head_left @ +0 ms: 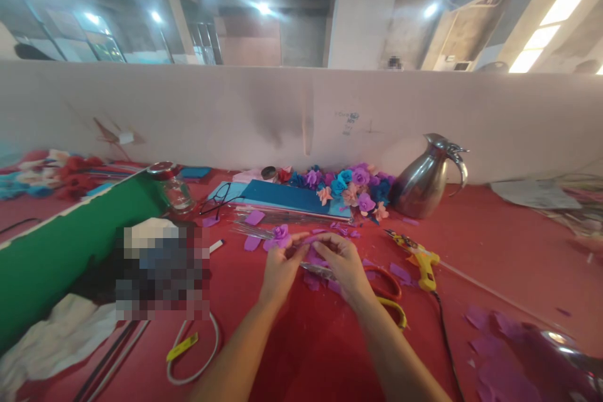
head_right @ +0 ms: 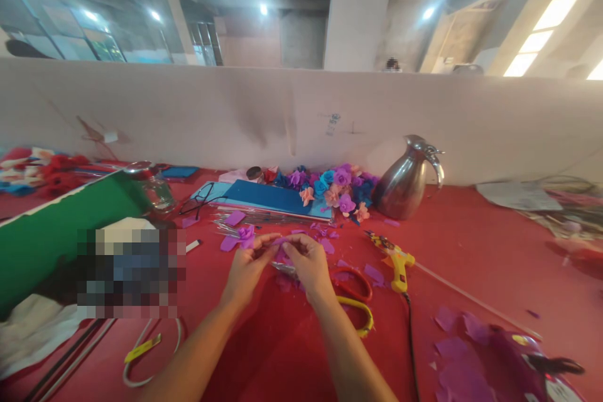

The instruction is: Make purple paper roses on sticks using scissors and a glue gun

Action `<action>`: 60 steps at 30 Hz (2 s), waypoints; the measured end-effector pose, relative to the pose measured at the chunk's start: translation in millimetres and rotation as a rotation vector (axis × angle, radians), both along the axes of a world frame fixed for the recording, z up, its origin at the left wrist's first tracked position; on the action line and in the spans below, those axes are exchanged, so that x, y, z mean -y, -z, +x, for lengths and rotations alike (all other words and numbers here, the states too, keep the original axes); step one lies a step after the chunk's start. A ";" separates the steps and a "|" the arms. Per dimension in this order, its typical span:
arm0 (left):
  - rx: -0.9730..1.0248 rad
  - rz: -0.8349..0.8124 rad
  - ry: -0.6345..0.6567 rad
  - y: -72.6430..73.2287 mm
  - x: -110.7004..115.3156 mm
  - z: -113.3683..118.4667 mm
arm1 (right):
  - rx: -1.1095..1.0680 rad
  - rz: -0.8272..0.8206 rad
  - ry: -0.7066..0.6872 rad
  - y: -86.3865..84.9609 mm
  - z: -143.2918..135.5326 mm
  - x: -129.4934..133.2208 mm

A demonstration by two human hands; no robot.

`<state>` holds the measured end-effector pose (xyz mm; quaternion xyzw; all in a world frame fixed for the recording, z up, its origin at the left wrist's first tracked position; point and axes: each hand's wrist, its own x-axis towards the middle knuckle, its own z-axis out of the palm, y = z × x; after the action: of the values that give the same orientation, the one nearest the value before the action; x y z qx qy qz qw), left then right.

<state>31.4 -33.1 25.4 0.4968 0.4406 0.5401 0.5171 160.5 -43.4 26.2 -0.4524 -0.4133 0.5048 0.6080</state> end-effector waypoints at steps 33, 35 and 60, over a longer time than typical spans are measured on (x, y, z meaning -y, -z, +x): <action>-0.165 0.156 -0.164 3.0 3.5 -4.4 | -0.160 -0.043 0.135 1.4 0.7 1.2; -0.111 0.154 -0.162 -0.7 3.9 -4.4 | -0.181 -0.037 0.134 1.7 0.8 1.1; 0.260 -0.194 -0.004 -6.2 3.1 -2.4 | -0.065 -0.073 -0.066 1.4 -6.4 6.6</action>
<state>29.0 -36.3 31.6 0.3697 0.4207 0.5559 0.6143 154.1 -50.0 24.9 -0.4436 -0.3895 0.5537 0.5873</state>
